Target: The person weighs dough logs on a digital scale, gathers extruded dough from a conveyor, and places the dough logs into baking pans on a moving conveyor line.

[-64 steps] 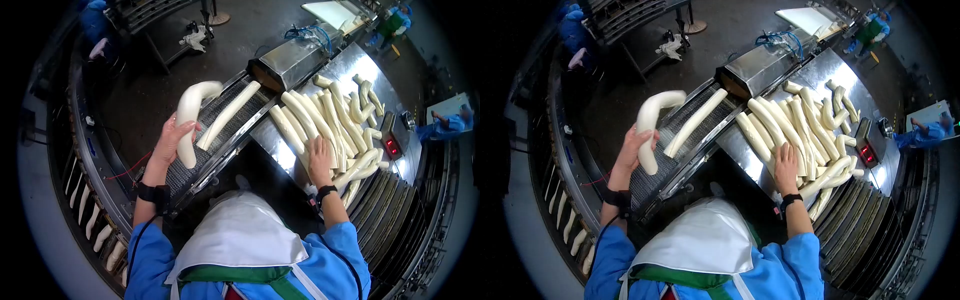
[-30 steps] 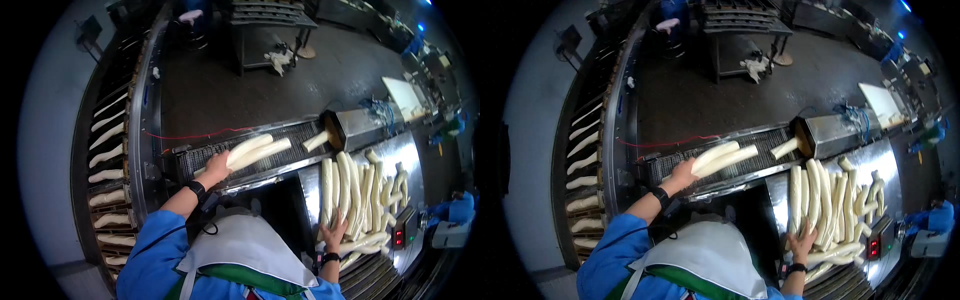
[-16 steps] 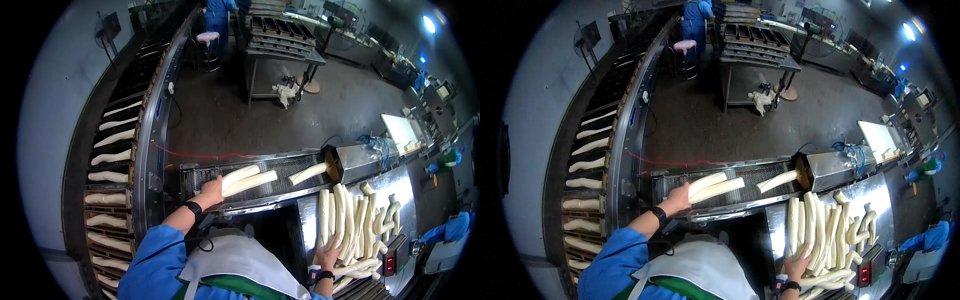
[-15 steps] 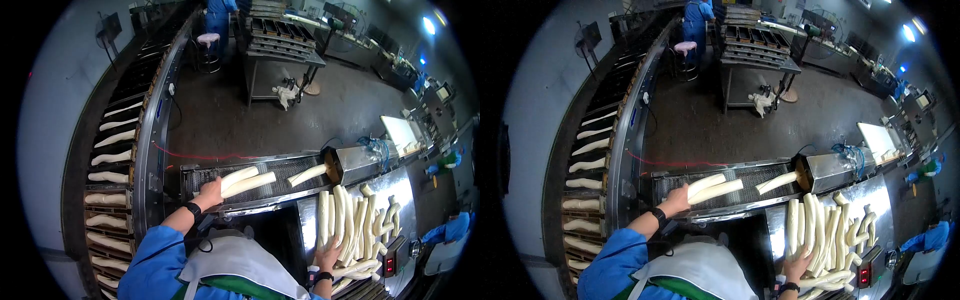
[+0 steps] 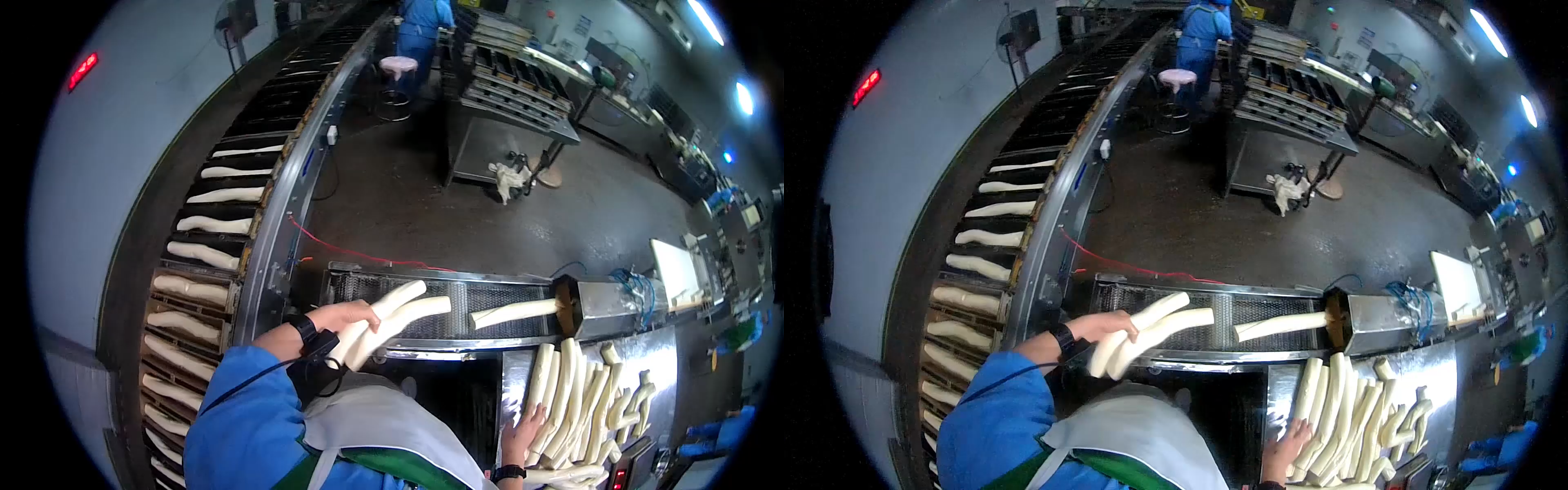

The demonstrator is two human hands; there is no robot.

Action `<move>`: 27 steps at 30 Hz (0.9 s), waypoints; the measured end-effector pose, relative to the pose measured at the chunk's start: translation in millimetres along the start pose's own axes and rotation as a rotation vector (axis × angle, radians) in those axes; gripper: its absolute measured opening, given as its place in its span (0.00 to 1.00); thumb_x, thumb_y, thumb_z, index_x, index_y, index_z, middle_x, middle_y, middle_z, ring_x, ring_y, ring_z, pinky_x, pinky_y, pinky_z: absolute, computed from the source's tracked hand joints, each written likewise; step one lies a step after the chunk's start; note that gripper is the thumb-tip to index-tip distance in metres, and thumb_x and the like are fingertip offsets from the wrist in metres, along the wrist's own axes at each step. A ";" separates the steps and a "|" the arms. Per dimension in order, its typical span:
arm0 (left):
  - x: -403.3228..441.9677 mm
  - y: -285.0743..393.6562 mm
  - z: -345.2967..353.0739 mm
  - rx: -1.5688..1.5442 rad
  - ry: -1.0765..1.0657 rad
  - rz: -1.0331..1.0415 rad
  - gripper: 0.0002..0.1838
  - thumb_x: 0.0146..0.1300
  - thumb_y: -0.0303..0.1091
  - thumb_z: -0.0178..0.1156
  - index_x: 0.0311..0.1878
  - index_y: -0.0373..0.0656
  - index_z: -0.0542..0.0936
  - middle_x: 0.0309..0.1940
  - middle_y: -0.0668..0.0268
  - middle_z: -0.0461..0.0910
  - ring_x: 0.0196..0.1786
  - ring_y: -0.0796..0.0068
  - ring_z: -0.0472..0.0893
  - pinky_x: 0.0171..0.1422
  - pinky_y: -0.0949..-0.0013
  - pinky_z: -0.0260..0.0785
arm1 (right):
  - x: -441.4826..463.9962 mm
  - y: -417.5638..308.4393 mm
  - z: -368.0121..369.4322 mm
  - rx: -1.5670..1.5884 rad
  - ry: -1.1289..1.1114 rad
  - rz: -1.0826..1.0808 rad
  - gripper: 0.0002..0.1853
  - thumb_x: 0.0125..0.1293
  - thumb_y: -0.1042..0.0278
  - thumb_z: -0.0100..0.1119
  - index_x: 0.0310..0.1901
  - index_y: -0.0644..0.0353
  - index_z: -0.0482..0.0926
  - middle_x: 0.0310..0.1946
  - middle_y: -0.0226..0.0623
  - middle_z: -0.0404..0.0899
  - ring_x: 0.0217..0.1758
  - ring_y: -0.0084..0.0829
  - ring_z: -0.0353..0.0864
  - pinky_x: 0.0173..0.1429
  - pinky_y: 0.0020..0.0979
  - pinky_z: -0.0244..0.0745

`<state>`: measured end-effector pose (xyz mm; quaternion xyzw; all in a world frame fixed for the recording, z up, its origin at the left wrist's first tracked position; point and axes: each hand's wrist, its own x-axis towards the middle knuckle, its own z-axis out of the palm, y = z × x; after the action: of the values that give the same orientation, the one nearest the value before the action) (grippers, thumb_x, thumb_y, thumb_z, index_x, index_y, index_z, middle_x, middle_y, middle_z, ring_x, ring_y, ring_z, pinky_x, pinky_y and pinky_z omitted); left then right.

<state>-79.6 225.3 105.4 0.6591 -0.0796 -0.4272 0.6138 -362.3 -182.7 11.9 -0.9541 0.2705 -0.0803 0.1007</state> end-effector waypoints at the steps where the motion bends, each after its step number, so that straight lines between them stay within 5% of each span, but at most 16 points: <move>1: 8.7 -2.3 4.9 -0.150 -0.058 -0.038 0.22 0.42 0.32 0.62 0.42 0.31 0.76 0.44 0.54 0.74 0.45 0.65 0.77 0.54 0.64 0.68 | 9.7 -13.1 -1.8 0.124 -0.003 -0.017 0.29 0.57 0.73 0.58 0.61 0.67 0.66 0.65 0.57 0.58 0.70 0.57 0.54 0.71 0.45 0.55; 3: 40.1 -21.3 15.0 -0.618 -0.086 -0.239 0.25 0.44 0.30 0.59 0.50 0.33 0.73 0.44 0.53 0.75 0.46 0.62 0.78 0.58 0.60 0.69 | 30.0 -50.5 -10.9 0.210 -0.103 -0.035 0.30 0.54 0.76 0.60 0.61 0.67 0.66 0.65 0.56 0.58 0.70 0.55 0.55 0.72 0.43 0.55; 7: 39.4 40.7 45.1 -1.033 -0.123 -0.097 0.25 0.46 0.31 0.59 0.50 0.35 0.73 0.40 0.55 0.78 0.43 0.59 0.80 0.56 0.57 0.72 | 58.2 -102.4 -7.9 0.248 -0.108 -0.329 0.28 0.51 0.78 0.58 0.58 0.66 0.69 0.63 0.57 0.60 0.69 0.56 0.56 0.71 0.44 0.55; 14: 39.8 152.0 -79.0 -1.040 0.233 0.325 0.26 0.55 0.42 0.58 0.57 0.41 0.70 0.49 0.54 0.75 0.53 0.55 0.74 0.63 0.48 0.65 | 63.6 -131.8 -8.5 0.232 -0.175 -0.376 0.29 0.49 0.78 0.59 0.57 0.65 0.70 0.61 0.58 0.63 0.68 0.57 0.57 0.71 0.45 0.56; 16: 36.9 190.4 -128.1 -0.950 0.439 0.609 0.24 0.55 0.38 0.61 0.55 0.42 0.70 0.50 0.55 0.74 0.55 0.54 0.73 0.63 0.46 0.64 | 59.5 -130.2 -8.8 0.200 -0.184 -0.338 0.29 0.48 0.77 0.60 0.57 0.66 0.70 0.60 0.59 0.63 0.67 0.57 0.58 0.70 0.45 0.56; 18: 36.1 227.5 -189.9 -0.870 0.426 0.878 0.23 0.55 0.37 0.64 0.51 0.42 0.69 0.46 0.57 0.73 0.51 0.59 0.74 0.61 0.52 0.68 | 60.6 -133.7 -10.6 0.152 -0.201 -0.311 0.30 0.48 0.77 0.60 0.57 0.66 0.69 0.60 0.59 0.63 0.67 0.57 0.58 0.70 0.45 0.56; 20: 29.3 265.5 -238.0 -0.717 0.514 1.091 0.20 0.61 0.40 0.59 0.52 0.41 0.68 0.49 0.54 0.72 0.55 0.59 0.74 0.63 0.51 0.67 | 66.0 -141.2 -12.3 0.108 -0.209 -0.299 0.30 0.48 0.77 0.60 0.57 0.68 0.69 0.60 0.60 0.62 0.66 0.58 0.58 0.70 0.45 0.57; 23: 30.7 300.6 -318.9 -0.926 0.473 1.120 0.35 0.62 0.38 0.59 0.63 0.25 0.54 0.61 0.37 0.58 0.66 0.48 0.61 0.74 0.51 0.52 | 90.4 -167.0 -15.7 0.109 -0.191 -0.366 0.30 0.48 0.78 0.60 0.57 0.67 0.69 0.60 0.59 0.62 0.66 0.58 0.59 0.69 0.45 0.58; 26: 21.9 280.5 -330.1 -0.786 0.645 0.919 0.55 0.57 0.47 0.63 0.68 0.21 0.36 0.68 0.31 0.42 0.73 0.44 0.48 0.74 0.51 0.47 | 122.2 -206.2 -5.8 0.133 -0.184 -0.416 0.31 0.47 0.78 0.61 0.58 0.65 0.68 0.60 0.57 0.63 0.66 0.57 0.60 0.69 0.45 0.59; 27: 29.1 258.8 -339.7 -0.639 0.679 0.863 0.55 0.57 0.48 0.63 0.69 0.25 0.37 0.68 0.32 0.44 0.73 0.46 0.49 0.74 0.52 0.48 | 131.1 -222.2 0.4 0.176 -0.198 -0.432 0.32 0.46 0.78 0.62 0.58 0.64 0.68 0.59 0.57 0.64 0.66 0.57 0.60 0.69 0.45 0.59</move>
<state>271.6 398.2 278.6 0.4508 -0.0073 0.0888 0.8882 -140.9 -67.2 76.8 -0.9805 0.0412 -0.0294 0.1900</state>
